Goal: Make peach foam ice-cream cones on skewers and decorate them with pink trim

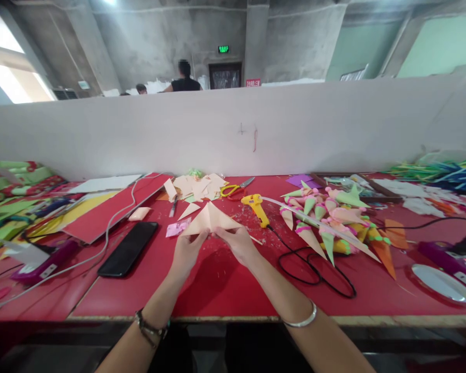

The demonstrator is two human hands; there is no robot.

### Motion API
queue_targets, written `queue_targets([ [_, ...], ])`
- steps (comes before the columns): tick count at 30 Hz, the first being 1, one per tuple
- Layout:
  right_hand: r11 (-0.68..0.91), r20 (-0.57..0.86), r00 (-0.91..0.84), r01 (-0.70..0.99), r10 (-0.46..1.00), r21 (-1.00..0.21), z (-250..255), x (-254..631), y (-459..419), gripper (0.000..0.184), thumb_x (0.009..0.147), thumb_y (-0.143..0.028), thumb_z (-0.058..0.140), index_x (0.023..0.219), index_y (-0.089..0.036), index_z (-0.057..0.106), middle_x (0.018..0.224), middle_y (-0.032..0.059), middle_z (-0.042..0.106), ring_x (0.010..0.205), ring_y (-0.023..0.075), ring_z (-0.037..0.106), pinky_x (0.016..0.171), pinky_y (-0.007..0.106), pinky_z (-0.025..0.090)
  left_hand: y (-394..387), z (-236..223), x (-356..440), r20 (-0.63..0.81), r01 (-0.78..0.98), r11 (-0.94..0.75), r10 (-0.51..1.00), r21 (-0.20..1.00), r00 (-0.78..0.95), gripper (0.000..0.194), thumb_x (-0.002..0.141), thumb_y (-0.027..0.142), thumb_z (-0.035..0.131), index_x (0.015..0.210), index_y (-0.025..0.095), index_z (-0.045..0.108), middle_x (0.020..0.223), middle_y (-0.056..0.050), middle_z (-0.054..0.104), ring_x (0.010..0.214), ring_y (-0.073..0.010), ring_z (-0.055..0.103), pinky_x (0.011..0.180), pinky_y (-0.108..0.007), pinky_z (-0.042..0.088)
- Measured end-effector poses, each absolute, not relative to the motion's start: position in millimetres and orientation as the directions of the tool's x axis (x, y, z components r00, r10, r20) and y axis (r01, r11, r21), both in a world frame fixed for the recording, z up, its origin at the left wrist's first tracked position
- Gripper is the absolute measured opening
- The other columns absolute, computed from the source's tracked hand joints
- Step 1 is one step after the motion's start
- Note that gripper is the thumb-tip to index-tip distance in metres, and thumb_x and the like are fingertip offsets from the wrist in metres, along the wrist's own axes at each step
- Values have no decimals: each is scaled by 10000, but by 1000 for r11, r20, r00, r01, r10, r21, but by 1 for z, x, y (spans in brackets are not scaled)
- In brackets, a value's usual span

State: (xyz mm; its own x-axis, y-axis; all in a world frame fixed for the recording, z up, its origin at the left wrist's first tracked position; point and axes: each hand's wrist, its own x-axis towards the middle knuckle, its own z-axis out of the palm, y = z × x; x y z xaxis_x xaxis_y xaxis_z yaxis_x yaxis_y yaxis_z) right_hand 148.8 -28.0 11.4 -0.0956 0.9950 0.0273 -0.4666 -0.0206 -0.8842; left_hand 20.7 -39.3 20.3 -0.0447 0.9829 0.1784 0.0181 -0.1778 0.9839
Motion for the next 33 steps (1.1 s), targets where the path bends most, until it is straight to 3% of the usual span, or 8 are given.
queue_targets([
  [3,-15,26,-95,-409,995,-912,15,150,-30,167,523,-268,737,633,-156,681,642,11,677,615,130,614,730,301,476,-41,25,16,204,110,-200,979,974,-25,222,684,296,580,735,102,676,772,-70,695,740,-195,622,691,-279,463],
  [6,77,113,-117,-276,987,-958,15,152,-30,183,558,-286,716,688,-164,674,636,0,667,594,131,603,661,291,477,-43,31,10,231,176,-228,973,958,4,192,671,283,590,687,109,671,759,-65,694,729,-195,619,670,-269,464],
  [11,184,208,-200,-136,957,-974,12,154,-28,182,591,-303,691,681,-151,648,604,-8,629,551,122,568,600,282,468,-41,31,2,270,183,-281,959,942,84,192,675,277,583,717,111,668,758,-69,693,732,-192,616,666,-264,467],
  [16,216,242,-254,-124,936,-968,16,155,-30,160,622,-301,669,637,-146,637,585,-7,608,537,114,554,560,257,455,-38,30,0,264,221,-287,956,932,125,205,675,296,580,667,109,662,671,-54,678,693,-185,607,631,-259,467],
  [19,177,210,-216,-161,954,-971,18,155,-31,157,619,-303,670,623,-149,635,557,-14,603,513,105,547,551,252,454,-40,34,-1,240,165,-259,963,952,124,215,656,307,607,729,113,663,731,-64,683,714,-185,610,641,-260,471],
  [26,40,89,-131,-339,987,-940,12,154,-26,200,583,-327,696,643,-146,635,617,22,660,580,126,609,633,270,480,-39,35,2,227,156,-219,973,963,-39,183,621,302,609,626,119,603,549,-11,604,530,-117,533,520,-212,427],
  [33,183,218,-196,-182,956,-966,15,154,-28,177,636,-316,655,622,-161,572,571,-24,608,523,83,549,566,229,444,-36,31,-5,250,204,-279,956,938,155,127,611,239,601,577,118,588,484,14,533,459,-83,448,435,-187,322],
])
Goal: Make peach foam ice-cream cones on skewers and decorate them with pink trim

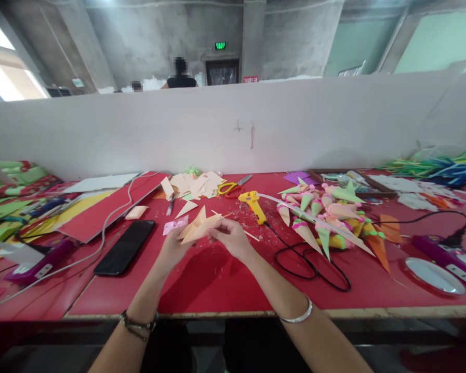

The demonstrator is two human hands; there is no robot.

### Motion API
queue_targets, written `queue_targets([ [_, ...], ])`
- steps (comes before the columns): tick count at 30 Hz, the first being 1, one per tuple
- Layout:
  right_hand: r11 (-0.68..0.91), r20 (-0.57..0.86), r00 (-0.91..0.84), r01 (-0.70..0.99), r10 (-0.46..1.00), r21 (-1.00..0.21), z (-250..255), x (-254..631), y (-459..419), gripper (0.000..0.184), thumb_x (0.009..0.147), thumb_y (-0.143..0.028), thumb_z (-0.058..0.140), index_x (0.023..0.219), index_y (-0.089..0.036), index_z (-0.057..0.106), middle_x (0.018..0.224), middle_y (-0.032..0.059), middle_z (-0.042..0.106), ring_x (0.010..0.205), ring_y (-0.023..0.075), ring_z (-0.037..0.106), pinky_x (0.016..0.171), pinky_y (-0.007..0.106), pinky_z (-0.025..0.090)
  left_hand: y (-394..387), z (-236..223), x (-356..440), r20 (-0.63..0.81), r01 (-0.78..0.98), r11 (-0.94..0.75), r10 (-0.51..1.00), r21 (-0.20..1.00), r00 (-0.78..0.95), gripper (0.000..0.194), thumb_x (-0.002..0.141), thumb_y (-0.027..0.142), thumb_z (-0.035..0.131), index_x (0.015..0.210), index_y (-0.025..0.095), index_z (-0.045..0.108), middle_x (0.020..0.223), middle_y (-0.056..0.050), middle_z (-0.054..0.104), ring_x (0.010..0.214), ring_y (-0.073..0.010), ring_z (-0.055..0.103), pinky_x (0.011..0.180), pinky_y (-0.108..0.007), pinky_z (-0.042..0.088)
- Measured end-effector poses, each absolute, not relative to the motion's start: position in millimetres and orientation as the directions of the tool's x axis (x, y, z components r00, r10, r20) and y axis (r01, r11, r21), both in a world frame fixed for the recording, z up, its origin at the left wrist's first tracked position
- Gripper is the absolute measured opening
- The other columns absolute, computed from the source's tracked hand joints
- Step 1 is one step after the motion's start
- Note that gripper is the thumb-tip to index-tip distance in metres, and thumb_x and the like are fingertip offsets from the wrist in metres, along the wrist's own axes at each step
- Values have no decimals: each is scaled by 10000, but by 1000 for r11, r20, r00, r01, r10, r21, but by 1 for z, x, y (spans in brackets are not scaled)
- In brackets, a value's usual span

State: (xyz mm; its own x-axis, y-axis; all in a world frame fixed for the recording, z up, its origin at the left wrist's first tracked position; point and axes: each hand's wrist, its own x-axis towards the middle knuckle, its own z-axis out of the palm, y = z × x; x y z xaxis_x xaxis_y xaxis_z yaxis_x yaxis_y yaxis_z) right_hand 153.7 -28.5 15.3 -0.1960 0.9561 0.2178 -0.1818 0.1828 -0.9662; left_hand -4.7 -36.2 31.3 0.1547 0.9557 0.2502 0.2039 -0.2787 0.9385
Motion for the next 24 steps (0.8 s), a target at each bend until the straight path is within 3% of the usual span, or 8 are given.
queue_targets([
  [9,179,203,-208,-126,957,-976,18,150,-31,238,657,-388,612,635,-167,529,571,-36,560,530,87,516,563,236,422,-34,23,7,163,82,-173,979,981,120,109,615,229,598,627,122,615,578,-9,616,515,-103,521,512,-209,416],
  [15,180,201,-201,-120,959,-976,21,149,-32,218,618,-335,653,743,-167,590,697,0,625,617,124,562,641,272,439,-33,21,11,182,64,-186,982,980,56,120,619,223,590,674,119,617,597,-13,630,556,-117,549,569,-227,435],
  [19,159,168,-164,-66,972,-985,21,150,-32,176,620,-319,649,617,-161,572,598,-6,611,594,129,567,638,277,438,-34,21,11,193,117,-195,981,974,31,102,631,219,583,624,119,603,590,-31,630,575,-139,564,573,-245,442],
  [24,120,132,-188,-73,973,-990,18,151,-31,152,603,-294,652,656,-161,599,609,-9,624,581,131,568,614,280,443,-37,18,10,225,125,-244,963,962,151,197,650,204,576,819,114,622,800,-80,666,744,-182,603,658,-268,462],
])
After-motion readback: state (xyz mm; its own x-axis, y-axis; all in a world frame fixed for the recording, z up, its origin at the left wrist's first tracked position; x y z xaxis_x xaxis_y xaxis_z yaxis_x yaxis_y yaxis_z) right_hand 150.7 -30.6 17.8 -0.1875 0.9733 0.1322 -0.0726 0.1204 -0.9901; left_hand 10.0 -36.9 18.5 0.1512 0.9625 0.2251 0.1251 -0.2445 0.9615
